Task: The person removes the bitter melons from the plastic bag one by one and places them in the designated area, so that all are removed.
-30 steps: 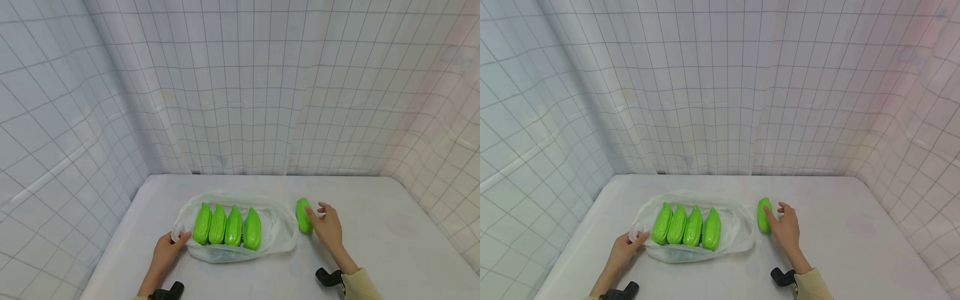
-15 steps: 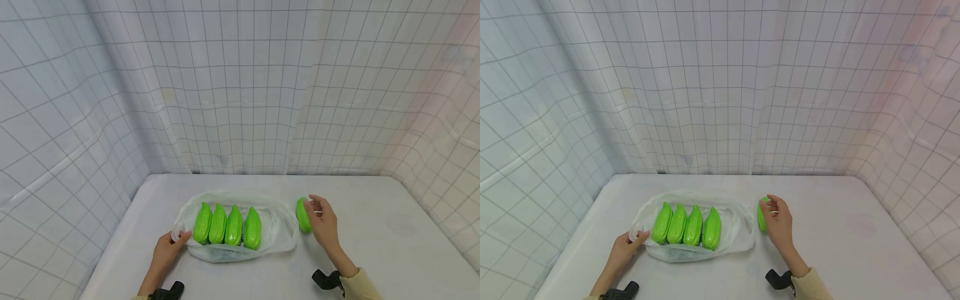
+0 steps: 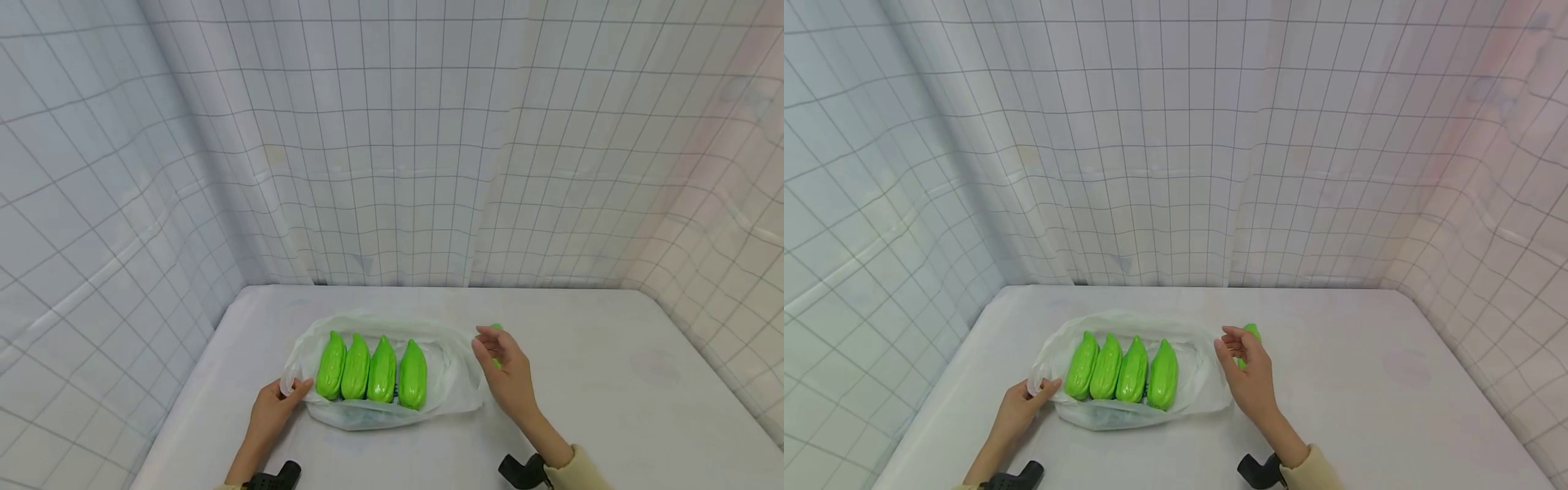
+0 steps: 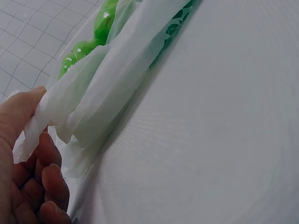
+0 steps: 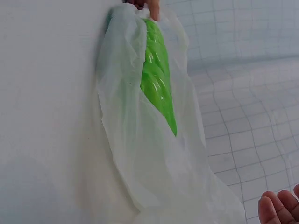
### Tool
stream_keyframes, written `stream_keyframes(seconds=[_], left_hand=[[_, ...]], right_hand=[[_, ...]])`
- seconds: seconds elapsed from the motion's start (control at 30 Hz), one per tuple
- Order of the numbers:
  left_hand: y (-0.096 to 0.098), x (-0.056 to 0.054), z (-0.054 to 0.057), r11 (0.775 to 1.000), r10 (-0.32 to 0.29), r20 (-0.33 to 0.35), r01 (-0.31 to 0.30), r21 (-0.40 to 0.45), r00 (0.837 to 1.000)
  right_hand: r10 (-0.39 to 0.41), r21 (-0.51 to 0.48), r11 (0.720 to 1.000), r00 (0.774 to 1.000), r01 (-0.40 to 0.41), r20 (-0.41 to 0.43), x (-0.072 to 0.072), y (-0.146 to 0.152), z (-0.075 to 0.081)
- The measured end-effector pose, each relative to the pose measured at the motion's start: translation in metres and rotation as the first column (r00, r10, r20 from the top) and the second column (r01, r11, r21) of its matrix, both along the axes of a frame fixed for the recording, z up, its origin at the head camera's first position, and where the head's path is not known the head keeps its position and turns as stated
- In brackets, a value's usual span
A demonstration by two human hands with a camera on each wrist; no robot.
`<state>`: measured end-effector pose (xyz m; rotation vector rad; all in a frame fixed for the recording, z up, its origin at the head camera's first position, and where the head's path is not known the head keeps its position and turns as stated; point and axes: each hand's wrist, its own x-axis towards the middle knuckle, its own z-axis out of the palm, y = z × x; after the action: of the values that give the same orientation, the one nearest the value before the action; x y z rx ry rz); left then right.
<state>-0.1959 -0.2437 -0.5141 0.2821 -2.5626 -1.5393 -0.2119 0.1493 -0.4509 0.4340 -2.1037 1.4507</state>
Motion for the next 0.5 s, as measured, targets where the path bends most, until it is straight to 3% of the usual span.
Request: stream_keyframes(seconds=[0.17, 0.33, 0.43, 0.5], left_hand=[[0.000, -0.002, -0.004, 1.000, 0.010, -0.013, -0.010, 0.005, 1.000], [0.000, -0.002, -0.006, 1.000, 0.021, -0.011, -0.021, -0.002, 1.000], [0.000, -0.003, -0.006, 1.000, 0.020, 0.001, -0.020, -0.001, 1.000], [-0.001, -0.003, -0.006, 1.000, 0.018, 0.005, -0.018, 0.005, 1.000]], right_hand=[[0.096, 0.033, 0.995, 0.995, -0.096, -0.002, 0.003, -0.008, 0.000], [0.160, 0.087, 0.984, 0.987, -0.158, -0.021, 0.014, -0.017, 0.015], [0.176, 0.089, 0.980, 0.983, -0.180, 0.045, 0.021, -0.021, 0.025], [0.184, 0.086, 0.977, 0.977, -0.194, 0.109, 0.020, -0.023, 0.023]])
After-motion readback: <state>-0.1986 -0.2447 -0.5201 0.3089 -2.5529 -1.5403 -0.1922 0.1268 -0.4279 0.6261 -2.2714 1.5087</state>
